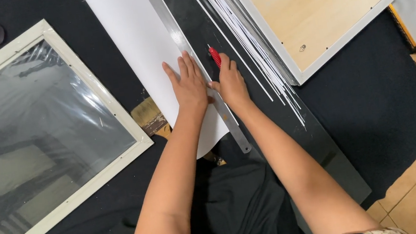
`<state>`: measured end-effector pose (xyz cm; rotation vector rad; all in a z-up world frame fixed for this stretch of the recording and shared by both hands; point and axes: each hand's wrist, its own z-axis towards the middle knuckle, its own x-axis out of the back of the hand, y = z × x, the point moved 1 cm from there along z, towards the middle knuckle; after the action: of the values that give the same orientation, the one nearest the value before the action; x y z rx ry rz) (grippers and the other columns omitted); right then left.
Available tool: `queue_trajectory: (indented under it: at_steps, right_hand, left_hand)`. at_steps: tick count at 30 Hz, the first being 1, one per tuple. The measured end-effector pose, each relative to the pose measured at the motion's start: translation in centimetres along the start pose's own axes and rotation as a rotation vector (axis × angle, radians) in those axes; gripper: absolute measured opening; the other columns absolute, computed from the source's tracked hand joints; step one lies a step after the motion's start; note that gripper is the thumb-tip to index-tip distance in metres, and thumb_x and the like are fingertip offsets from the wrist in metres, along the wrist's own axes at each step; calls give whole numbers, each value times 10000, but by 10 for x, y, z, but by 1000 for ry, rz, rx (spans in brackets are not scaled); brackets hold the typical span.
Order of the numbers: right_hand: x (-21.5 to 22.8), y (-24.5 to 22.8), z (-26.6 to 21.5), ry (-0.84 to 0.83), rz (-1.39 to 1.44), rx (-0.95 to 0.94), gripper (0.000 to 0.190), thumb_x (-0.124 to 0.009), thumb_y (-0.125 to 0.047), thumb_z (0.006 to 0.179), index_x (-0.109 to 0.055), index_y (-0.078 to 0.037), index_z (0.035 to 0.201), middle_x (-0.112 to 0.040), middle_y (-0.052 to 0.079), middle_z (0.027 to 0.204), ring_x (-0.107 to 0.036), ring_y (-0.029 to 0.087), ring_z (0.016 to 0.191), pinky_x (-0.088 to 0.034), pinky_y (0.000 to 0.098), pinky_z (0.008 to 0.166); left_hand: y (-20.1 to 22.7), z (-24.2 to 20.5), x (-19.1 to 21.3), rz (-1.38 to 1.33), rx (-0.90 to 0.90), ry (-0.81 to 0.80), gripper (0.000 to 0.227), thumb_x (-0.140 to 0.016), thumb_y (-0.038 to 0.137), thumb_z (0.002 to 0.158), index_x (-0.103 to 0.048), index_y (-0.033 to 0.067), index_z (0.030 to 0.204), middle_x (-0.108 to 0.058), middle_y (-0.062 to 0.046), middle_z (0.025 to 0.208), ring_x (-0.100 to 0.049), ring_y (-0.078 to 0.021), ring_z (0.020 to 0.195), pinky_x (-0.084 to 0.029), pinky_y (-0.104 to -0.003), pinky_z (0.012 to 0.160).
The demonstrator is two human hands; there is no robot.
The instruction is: Trimming a large print with a utility knife and fitting it into a picture frame.
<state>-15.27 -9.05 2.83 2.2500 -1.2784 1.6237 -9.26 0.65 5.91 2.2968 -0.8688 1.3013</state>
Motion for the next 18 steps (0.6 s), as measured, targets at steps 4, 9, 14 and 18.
queue_trajectory:
  at_steps: [4,9,14,18]
  right_hand:
    - [1,11,3,-14,72,28,823,-829,-226,877,-298,-107,1495,-539,216,1301,-616,448,1216,-542,565,1012]
    - [-9,13,-19,124,234,102,404,-455,-288,1097,-455,-56,1428,-643,300,1204,-667,491,1084,-561,608,883]
    - [-22,7,-33,121,177,135,381,-394,-288,1112,-472,-96,1431,-670,282,1210,-685,473,1070,-577,593,879]
    - [-23,5,-35,165,129,161,381,-380,-284,1117,-471,-94,1435,-670,291,1195,-685,484,1045,-578,607,850]
  left_hand:
    - [0,0,0,-16,24,1,866,-587,473,984,-202,14,1610,-169,-171,1698,-150,-316,1562,104,-791,1158]
    - [2,15,-22,-31,30,-44,836,-591,370,1001,-140,35,1620,-111,-145,1711,-106,-283,1571,114,-791,1165]
    - [6,16,-19,-3,45,-48,650,-452,219,1064,-172,35,1620,-138,-149,1707,-125,-294,1572,85,-800,1157]
    - [6,12,-13,4,41,-37,610,-408,183,1075,-180,33,1620,-148,-151,1705,-139,-295,1570,81,-799,1153]
